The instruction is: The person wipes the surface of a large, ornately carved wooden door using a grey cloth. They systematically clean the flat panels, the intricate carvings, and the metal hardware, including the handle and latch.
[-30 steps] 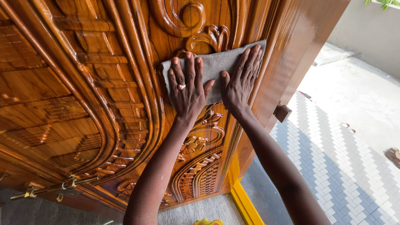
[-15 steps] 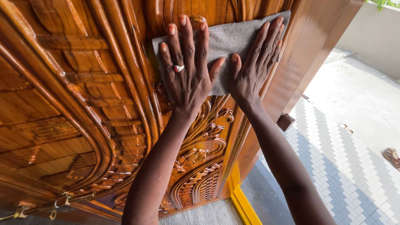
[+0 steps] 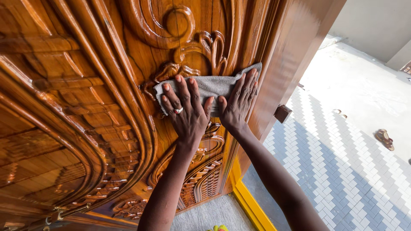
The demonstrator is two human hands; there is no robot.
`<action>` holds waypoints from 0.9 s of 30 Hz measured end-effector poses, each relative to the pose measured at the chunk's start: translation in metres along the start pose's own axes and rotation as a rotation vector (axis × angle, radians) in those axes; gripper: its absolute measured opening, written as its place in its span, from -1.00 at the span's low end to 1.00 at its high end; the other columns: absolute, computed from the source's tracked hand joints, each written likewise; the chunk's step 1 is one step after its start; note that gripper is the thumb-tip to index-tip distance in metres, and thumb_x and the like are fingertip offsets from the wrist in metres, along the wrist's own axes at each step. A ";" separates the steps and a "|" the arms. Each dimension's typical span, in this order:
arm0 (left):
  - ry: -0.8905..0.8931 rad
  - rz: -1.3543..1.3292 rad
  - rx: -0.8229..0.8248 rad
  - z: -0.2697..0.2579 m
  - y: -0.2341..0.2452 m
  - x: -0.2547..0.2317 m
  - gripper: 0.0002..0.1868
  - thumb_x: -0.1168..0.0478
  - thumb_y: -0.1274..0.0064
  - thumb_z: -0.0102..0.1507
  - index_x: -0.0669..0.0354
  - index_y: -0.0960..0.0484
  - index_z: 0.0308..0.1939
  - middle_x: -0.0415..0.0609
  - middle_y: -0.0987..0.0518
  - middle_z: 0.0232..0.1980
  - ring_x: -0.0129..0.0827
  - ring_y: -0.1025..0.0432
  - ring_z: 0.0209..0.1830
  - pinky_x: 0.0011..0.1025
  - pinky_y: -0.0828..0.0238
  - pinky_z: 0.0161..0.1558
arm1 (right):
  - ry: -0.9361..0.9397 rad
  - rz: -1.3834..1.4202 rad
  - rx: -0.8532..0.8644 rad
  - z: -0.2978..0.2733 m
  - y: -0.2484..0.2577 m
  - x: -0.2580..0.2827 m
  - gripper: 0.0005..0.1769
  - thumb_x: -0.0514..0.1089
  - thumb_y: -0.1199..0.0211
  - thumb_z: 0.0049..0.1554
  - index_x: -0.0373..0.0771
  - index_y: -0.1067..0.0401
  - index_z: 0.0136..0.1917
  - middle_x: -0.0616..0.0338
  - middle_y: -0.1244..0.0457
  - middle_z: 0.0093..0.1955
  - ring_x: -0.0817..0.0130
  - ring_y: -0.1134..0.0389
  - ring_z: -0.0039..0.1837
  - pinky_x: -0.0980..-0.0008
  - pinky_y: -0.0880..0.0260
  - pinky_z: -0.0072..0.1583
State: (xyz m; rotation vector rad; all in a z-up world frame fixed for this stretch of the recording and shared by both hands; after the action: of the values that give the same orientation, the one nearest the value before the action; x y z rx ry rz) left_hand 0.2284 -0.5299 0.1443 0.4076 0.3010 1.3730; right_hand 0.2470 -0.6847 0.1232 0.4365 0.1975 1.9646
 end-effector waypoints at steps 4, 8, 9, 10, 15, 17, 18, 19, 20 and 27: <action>-0.002 -0.016 0.024 -0.035 -0.011 -0.004 -0.21 -0.26 0.29 0.55 0.28 -0.10 0.62 0.23 0.00 0.67 0.39 0.15 0.62 0.26 0.19 0.52 | 0.005 -0.008 0.044 -0.044 -0.020 -0.005 -0.03 0.28 0.17 0.39 -0.45 0.40 0.69 -0.43 0.49 0.72 -0.32 0.49 0.76 -0.22 0.49 0.69; -0.030 -0.089 0.014 -0.063 -0.003 -0.008 -0.23 -0.21 0.09 0.49 0.23 -0.18 0.59 0.06 -0.03 0.64 0.36 0.03 0.56 0.26 0.00 0.50 | 0.079 -0.041 0.061 -0.088 -0.031 0.007 -0.04 0.19 0.00 0.40 -0.36 0.43 0.70 -0.44 0.54 0.71 -0.38 0.53 0.73 -0.24 0.49 0.67; -0.036 -0.110 0.027 -0.068 -0.002 -0.007 -0.23 -0.19 0.04 0.47 0.22 -0.20 0.59 0.01 -0.05 0.63 0.34 -0.01 0.53 0.26 -0.05 0.49 | 0.065 -0.018 0.066 -0.095 -0.033 0.007 -0.04 0.16 -0.03 0.39 -0.35 0.43 0.70 -0.44 0.54 0.71 -0.38 0.52 0.74 -0.23 0.47 0.67; -0.051 -0.093 0.041 -0.074 0.000 -0.009 -0.24 -0.17 0.02 0.46 0.23 -0.23 0.58 -0.02 -0.06 0.64 0.32 -0.04 0.54 0.23 -0.07 0.50 | 0.047 -0.001 0.075 -0.104 -0.032 0.007 -0.03 0.14 -0.05 0.39 -0.34 0.44 0.71 -0.44 0.53 0.71 -0.38 0.52 0.74 -0.23 0.45 0.68; -0.132 -0.032 0.145 -0.099 -0.001 -0.014 -0.24 -0.10 -0.01 0.46 0.25 -0.22 0.61 -0.07 -0.05 0.67 0.13 -0.12 0.57 0.18 0.00 0.55 | -0.067 0.035 0.182 -0.121 -0.026 0.005 0.00 0.12 -0.11 0.33 -0.35 0.40 0.70 -0.42 0.51 0.72 -0.35 0.49 0.74 -0.18 0.40 0.67; -0.110 -0.113 0.251 -0.119 -0.007 -0.009 -0.21 -0.10 0.00 0.40 0.22 -0.17 0.60 -0.08 -0.03 0.67 -0.02 -0.12 0.57 0.23 0.09 0.53 | -0.142 0.069 0.244 -0.128 -0.021 0.003 0.00 0.09 -0.10 0.29 -0.35 0.38 0.70 -0.39 0.50 0.73 -0.33 0.48 0.75 -0.16 0.40 0.67; -0.100 -0.149 0.300 -0.127 -0.011 -0.004 -0.19 -0.10 0.00 0.37 0.21 -0.15 0.59 -0.08 -0.02 0.67 -0.10 -0.12 0.57 0.26 0.13 0.52 | -0.159 0.077 0.260 -0.130 -0.019 0.006 0.00 0.09 -0.12 0.29 -0.34 0.36 0.70 -0.38 0.50 0.73 -0.32 0.48 0.75 -0.16 0.41 0.66; -0.090 -0.169 0.309 -0.136 -0.009 0.004 -0.18 -0.11 0.00 0.37 0.21 -0.12 0.59 -0.09 0.00 0.67 -0.14 -0.12 0.58 0.27 0.17 0.52 | -0.175 0.085 0.276 -0.132 -0.018 0.011 0.00 0.10 -0.14 0.28 -0.33 0.34 0.70 -0.36 0.50 0.73 -0.31 0.48 0.74 -0.16 0.42 0.66; -0.077 -0.190 0.313 -0.145 -0.006 0.013 -0.16 -0.13 0.01 0.37 0.20 -0.09 0.60 -0.09 0.01 0.68 -0.17 -0.12 0.58 0.27 0.21 0.53 | -0.186 0.090 0.289 -0.132 -0.017 0.014 0.00 0.10 -0.17 0.28 -0.32 0.32 0.70 -0.35 0.50 0.73 -0.29 0.48 0.74 -0.16 0.44 0.65; -0.126 0.117 0.336 -0.181 0.023 0.111 -0.23 -0.07 0.04 0.41 0.06 -0.10 0.64 -0.19 0.05 0.71 -0.18 -0.18 0.52 0.15 0.19 0.56 | -0.115 0.037 0.384 -0.159 -0.055 0.098 0.02 0.20 -0.16 0.24 -0.21 0.32 0.69 -0.35 0.53 0.71 -0.32 0.55 0.72 -0.21 0.48 0.63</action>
State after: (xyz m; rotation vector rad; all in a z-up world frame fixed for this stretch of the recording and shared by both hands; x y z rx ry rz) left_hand 0.1486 -0.3983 -0.0040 0.7977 0.4101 1.4065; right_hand 0.1948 -0.5633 -0.0205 0.8045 0.5000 1.9319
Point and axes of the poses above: each hand's wrist, its own z-axis towards the middle knuckle, its own y-axis out of the back of the hand, x = y × z, the point moved 10 cm from there along z, towards the middle knuckle
